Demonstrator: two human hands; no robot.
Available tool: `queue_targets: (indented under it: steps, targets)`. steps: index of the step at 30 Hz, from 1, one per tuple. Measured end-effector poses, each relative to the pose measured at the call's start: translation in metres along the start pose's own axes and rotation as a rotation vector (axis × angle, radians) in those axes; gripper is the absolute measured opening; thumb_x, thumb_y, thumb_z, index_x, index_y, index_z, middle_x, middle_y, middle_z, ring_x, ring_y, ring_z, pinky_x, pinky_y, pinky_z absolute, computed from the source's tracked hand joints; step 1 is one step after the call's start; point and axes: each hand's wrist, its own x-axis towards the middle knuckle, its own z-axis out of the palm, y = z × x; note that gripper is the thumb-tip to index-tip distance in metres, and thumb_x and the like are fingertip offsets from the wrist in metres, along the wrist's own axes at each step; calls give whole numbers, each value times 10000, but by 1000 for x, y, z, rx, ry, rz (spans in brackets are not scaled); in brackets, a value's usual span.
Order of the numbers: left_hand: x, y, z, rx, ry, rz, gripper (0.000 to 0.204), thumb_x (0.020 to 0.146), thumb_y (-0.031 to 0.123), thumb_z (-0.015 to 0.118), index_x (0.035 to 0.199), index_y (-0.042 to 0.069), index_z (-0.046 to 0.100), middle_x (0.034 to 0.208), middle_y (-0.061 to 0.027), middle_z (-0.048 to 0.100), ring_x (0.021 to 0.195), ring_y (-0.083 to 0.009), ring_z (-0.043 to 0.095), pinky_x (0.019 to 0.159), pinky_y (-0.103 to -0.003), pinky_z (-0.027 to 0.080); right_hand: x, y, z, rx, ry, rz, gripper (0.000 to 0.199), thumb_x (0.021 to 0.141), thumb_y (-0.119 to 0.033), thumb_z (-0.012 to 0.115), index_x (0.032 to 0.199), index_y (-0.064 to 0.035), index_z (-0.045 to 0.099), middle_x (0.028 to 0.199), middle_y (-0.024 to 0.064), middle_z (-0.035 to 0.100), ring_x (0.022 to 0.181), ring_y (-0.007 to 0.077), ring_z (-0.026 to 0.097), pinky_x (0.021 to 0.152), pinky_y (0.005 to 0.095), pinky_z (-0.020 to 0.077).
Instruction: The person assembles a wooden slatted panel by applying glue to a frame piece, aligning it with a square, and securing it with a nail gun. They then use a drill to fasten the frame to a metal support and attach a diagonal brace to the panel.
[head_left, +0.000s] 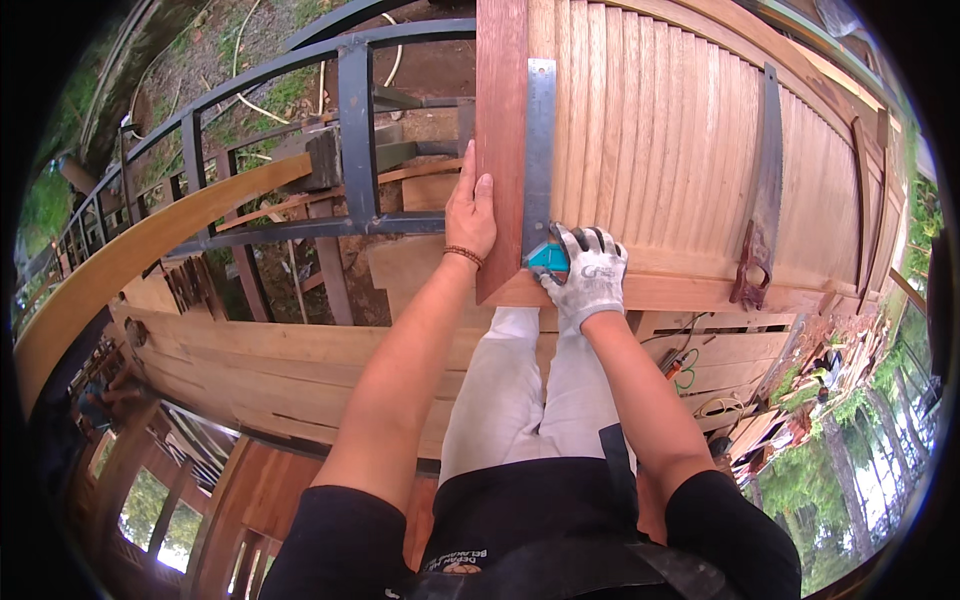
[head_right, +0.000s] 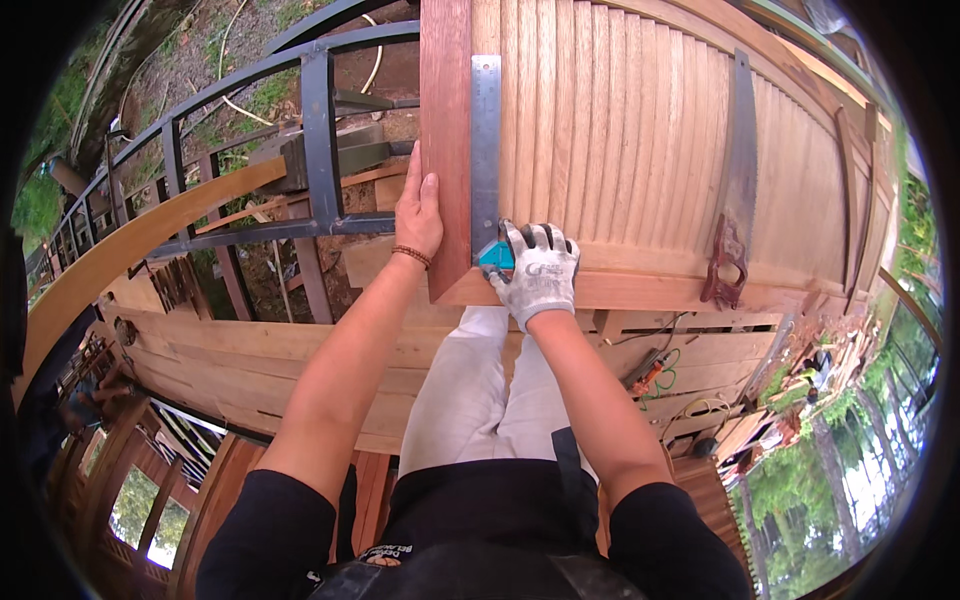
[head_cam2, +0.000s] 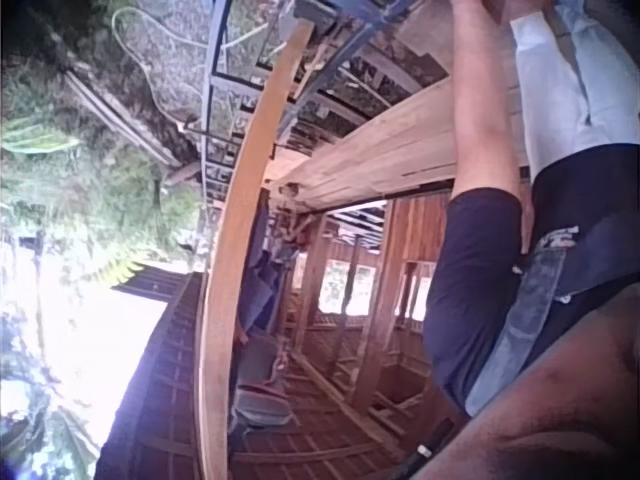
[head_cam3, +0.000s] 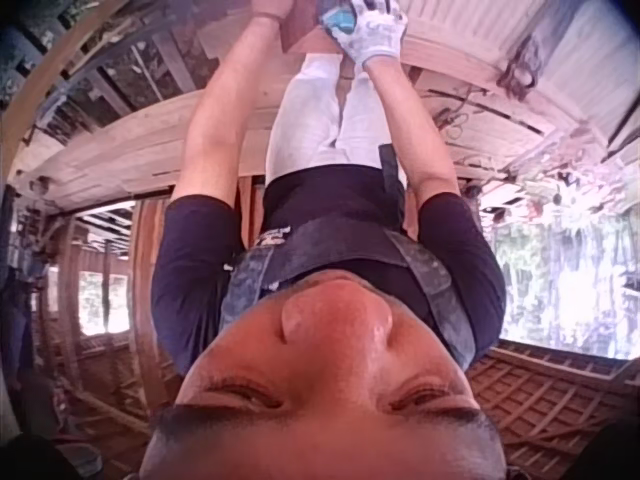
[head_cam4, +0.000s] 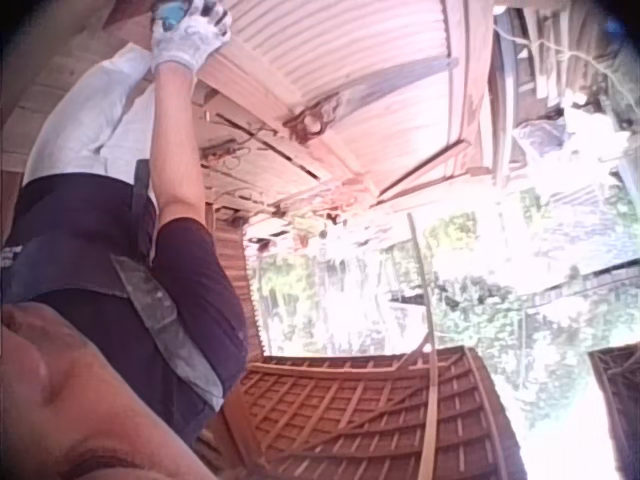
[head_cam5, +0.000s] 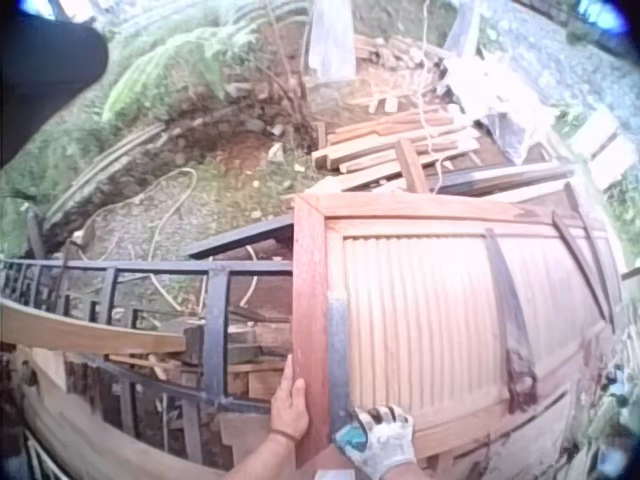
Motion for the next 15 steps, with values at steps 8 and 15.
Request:
queue_targets:
  steps: [8, 15]
  targets:
    - [3, 3, 2, 2, -4, -22, 499, 1037, 240, 406, 1522, 170, 311, 1461, -168, 468, 1335, -278, 467, 1078, -331, 365, 11, 33, 0, -39, -63, -23, 473, 818, -279, 659, 1272, -185, 564, 1179, 79, 594, 1152, 265, 531, 997, 447, 384]
    - [4, -3, 3, -15, 12, 0, 504, 1031, 258, 427, 1516, 170, 324, 1428, -184, 496, 1304, -300, 497, 1053, -347, 394, 20, 11, 8, 196, 88, 15, 664, 788, -387, 702, 1339, -87, 484, 1183, 149, 602, 1145, 315, 534, 999, 463, 373]
